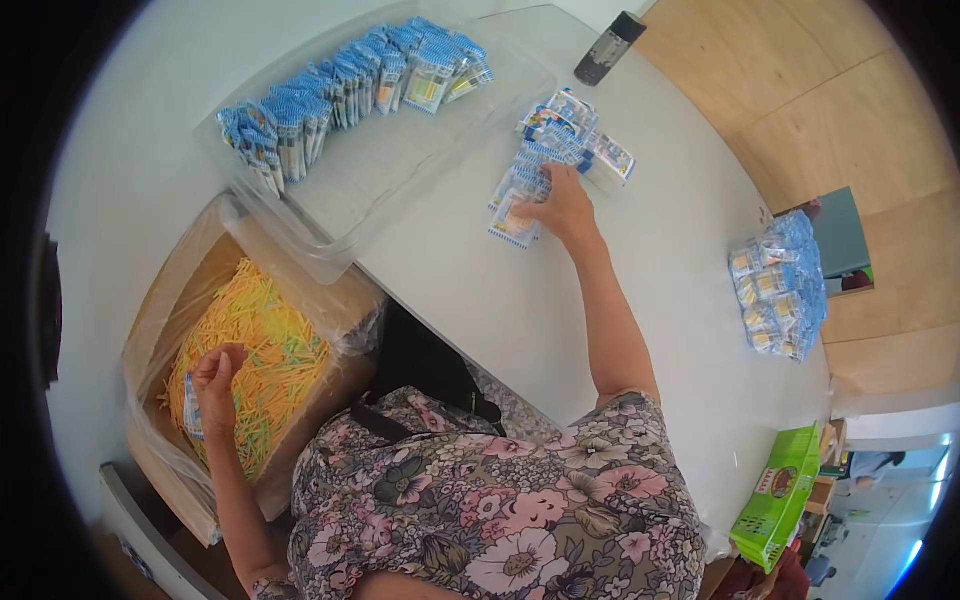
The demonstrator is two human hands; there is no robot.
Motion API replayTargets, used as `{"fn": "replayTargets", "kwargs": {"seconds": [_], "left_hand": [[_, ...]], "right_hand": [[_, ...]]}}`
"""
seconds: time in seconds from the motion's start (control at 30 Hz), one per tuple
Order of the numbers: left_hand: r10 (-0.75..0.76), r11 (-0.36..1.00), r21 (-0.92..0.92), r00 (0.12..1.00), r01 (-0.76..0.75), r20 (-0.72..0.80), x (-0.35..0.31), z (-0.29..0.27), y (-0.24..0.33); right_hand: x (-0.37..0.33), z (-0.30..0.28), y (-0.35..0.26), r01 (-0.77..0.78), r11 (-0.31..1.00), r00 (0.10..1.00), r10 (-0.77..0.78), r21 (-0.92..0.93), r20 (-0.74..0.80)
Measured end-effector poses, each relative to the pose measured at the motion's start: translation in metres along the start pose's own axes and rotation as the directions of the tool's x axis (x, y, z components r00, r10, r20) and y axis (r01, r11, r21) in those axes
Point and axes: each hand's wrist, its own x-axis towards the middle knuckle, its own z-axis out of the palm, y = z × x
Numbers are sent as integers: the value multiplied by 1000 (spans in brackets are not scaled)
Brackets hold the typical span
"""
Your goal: Picking blue packets and yellow sticks from a box filled with packing material and stacking them on a table.
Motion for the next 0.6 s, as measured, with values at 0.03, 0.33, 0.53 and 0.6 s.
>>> {"fn": "replayTargets", "kwargs": {"seconds": [0.03,0.33,0.53,0.6], "left_hand": [[6,1000,-2,1000,-6,9,1,0,-1],[14,1000,-18,1000,-14,17,-2,-5,1],[14,997,-77,1000,-13,4,-2,-6,0],[25,996,-83,999,-24,21,-1,-3,4]], "right_hand": [[2,-1,-1,-2,1000,1000,2,-3,-10],[30,-1,9,45,994,999,-44,-104,11],[47,-13,-11,229,890,967,-161,-394,197],[48,-19,-19,157,887,949,-14,-434,314]]}}
